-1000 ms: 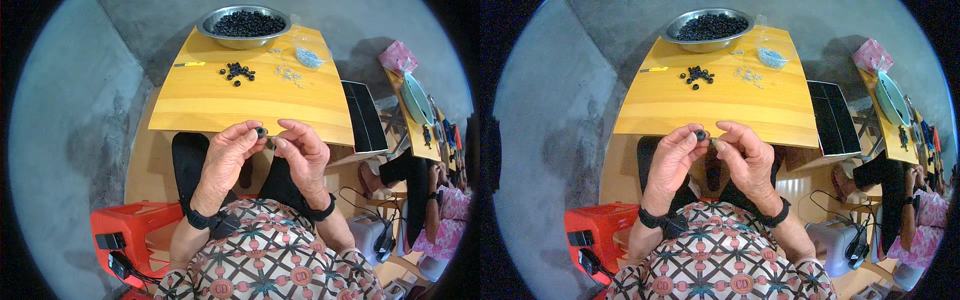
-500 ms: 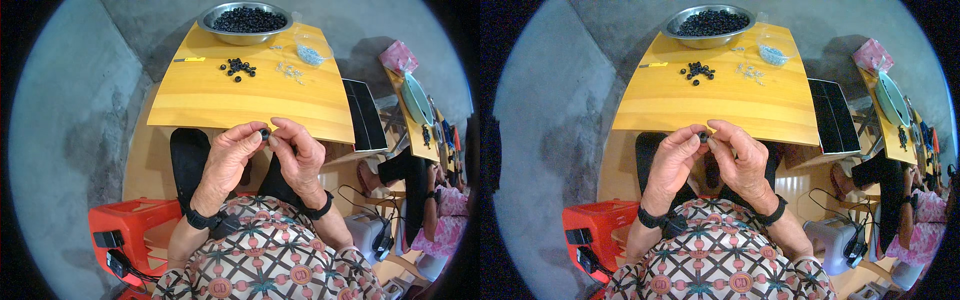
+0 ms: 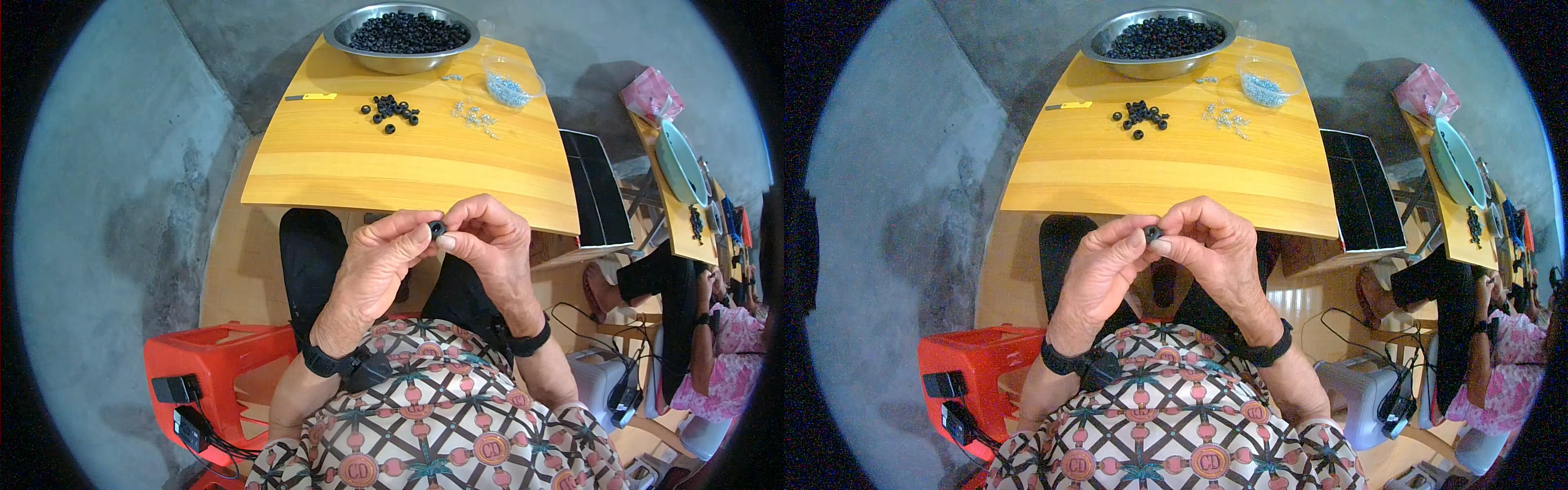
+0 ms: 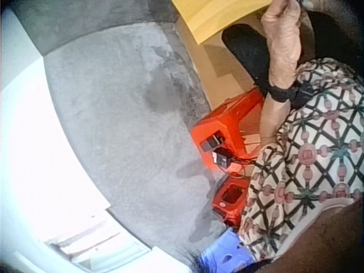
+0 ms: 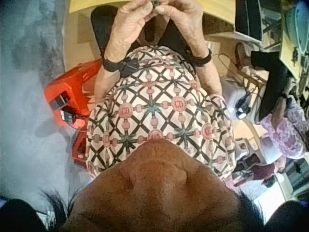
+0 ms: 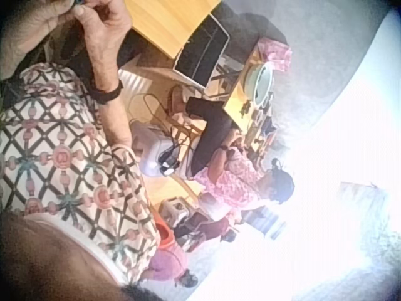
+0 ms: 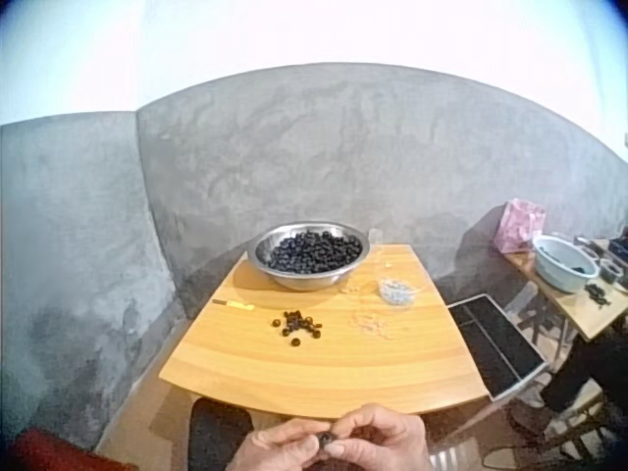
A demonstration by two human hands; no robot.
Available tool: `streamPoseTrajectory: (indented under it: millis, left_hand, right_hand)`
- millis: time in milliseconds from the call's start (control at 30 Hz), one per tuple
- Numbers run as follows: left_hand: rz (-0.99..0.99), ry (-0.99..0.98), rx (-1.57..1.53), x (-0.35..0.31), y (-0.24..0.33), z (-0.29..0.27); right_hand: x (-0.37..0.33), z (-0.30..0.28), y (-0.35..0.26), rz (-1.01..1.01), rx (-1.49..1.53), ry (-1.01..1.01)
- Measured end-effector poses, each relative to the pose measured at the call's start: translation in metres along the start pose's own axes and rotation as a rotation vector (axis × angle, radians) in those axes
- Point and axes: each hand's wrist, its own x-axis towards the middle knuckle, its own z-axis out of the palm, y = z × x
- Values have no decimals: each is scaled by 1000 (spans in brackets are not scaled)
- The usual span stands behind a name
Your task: The recorder is manually inserting small white plastic components into black rubber ring plugs at a workspace.
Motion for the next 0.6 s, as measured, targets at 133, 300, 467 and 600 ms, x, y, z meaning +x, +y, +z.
streamPoseTrajectory:
  millis: [133,300,467,600]
  left_hand:
    - [22,-16,29,0,-2,3]
    - [26,49,98,-6,3,2]
    - [21,30,132,-1,3,-11]
    - [-37,30,-24,8,-1,-18]
  right_hand:
    - [3,-4,7,89,168,-45]
    - [-3,6,16,46,153,-6]
    - [1,3,17,22,-75,6]
    - [11,2,14,-23,-216,0]
